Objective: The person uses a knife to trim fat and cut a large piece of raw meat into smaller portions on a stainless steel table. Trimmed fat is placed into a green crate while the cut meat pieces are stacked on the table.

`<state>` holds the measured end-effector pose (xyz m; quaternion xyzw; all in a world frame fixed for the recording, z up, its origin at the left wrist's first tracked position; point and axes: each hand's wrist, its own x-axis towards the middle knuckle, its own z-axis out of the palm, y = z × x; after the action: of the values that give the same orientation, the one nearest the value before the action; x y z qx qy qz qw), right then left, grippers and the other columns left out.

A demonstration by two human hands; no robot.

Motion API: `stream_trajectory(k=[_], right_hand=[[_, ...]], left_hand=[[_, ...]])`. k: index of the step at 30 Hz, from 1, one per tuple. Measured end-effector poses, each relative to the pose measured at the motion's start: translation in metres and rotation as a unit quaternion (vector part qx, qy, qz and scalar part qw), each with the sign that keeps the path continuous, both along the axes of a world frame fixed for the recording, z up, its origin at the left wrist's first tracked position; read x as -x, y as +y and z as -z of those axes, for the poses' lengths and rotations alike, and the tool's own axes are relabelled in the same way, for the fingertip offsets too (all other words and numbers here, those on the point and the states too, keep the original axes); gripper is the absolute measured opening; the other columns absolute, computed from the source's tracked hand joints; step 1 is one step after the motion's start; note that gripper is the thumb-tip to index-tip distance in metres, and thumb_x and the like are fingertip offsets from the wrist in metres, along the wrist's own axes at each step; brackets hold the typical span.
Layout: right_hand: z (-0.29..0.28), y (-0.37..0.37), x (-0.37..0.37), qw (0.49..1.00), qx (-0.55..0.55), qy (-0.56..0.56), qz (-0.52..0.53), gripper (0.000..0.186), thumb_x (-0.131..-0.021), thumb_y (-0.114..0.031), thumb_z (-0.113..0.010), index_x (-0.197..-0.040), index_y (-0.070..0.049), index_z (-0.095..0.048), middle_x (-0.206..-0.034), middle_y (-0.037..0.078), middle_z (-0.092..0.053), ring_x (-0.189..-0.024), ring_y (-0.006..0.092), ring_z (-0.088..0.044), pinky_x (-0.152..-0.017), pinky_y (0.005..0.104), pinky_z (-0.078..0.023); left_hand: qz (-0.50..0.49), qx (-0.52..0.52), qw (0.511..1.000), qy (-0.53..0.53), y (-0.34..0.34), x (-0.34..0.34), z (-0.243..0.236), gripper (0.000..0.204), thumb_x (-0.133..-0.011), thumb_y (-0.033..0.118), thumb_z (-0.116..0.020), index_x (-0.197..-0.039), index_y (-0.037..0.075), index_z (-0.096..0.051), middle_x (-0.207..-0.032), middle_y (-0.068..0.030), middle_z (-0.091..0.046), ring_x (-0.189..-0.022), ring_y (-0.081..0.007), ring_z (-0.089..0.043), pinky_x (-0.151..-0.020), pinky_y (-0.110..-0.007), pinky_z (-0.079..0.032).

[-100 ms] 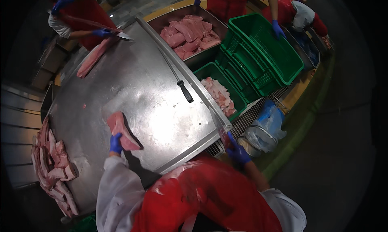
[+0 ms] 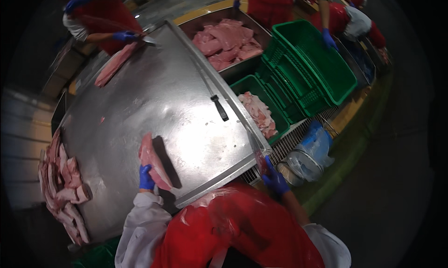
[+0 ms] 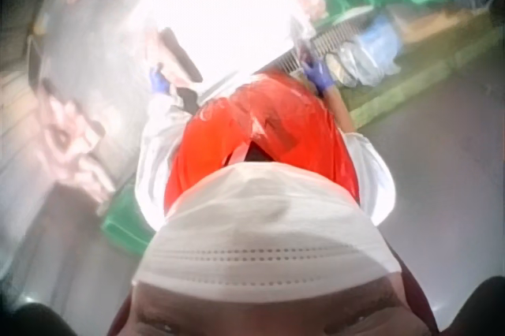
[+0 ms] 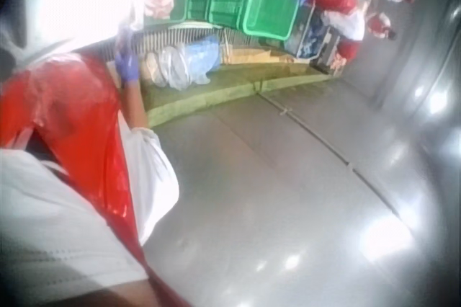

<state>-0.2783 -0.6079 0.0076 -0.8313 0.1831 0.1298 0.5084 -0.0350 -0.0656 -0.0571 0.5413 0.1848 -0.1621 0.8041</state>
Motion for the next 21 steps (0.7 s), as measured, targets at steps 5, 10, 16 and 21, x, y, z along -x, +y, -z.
stream_trajectory(k=[5,10,16,21], right_hand=[[0.017,0.006,-0.010,0.999,-0.043,0.010,0.011,0.081,-0.094,-0.011,-0.058,-0.161,-0.026,-0.013,-0.076,0.009,-0.062,-0.061,0.0144,-0.058,-0.056,0.0329,-0.049],[-0.002,0.032,-0.068,0.993,-0.089,0.011,-0.074,0.083,-0.093,-0.001,-0.054,-0.161,-0.027,-0.014,-0.071,0.001,-0.055,-0.056,0.0078,-0.052,-0.047,0.0240,-0.043],[0.005,0.072,-0.123,0.989,-0.087,-0.034,-0.114,0.082,-0.094,0.001,-0.052,-0.161,-0.029,-0.014,-0.068,0.001,-0.054,-0.054,0.0098,-0.050,-0.046,0.0276,-0.043],[0.012,0.126,-0.159,0.981,-0.051,-0.022,-0.184,0.081,-0.095,-0.001,-0.053,-0.161,-0.029,-0.015,-0.067,0.004,-0.058,-0.053,0.0105,-0.054,-0.048,0.0289,-0.046]], left_hand=[[0.072,0.121,0.979,-0.145,-0.151,-0.064,-0.133,0.062,-0.087,0.033,-0.072,-0.136,0.000,-0.052,-0.118,-0.0134,-0.064,-0.112,-0.0228,-0.061,-0.097,-0.035,-0.051],[-0.052,-0.083,0.867,-0.489,-0.232,-0.251,-0.271,0.040,-0.092,0.027,-0.066,-0.121,0.003,-0.054,-0.107,-0.0082,-0.061,-0.096,-0.0189,-0.058,-0.087,-0.034,-0.050],[0.112,-0.368,0.789,-0.480,-0.161,-0.131,-0.238,0.071,-0.087,0.038,-0.073,-0.141,0.002,-0.044,-0.131,-0.0232,-0.058,-0.115,-0.0309,-0.062,-0.097,-0.041,-0.049],[0.049,-0.389,0.917,-0.080,0.051,-0.043,-0.056,0.077,-0.092,0.030,-0.071,-0.154,0.009,-0.030,-0.145,-0.0225,-0.048,-0.131,-0.0329,-0.051,-0.107,-0.043,-0.046]])
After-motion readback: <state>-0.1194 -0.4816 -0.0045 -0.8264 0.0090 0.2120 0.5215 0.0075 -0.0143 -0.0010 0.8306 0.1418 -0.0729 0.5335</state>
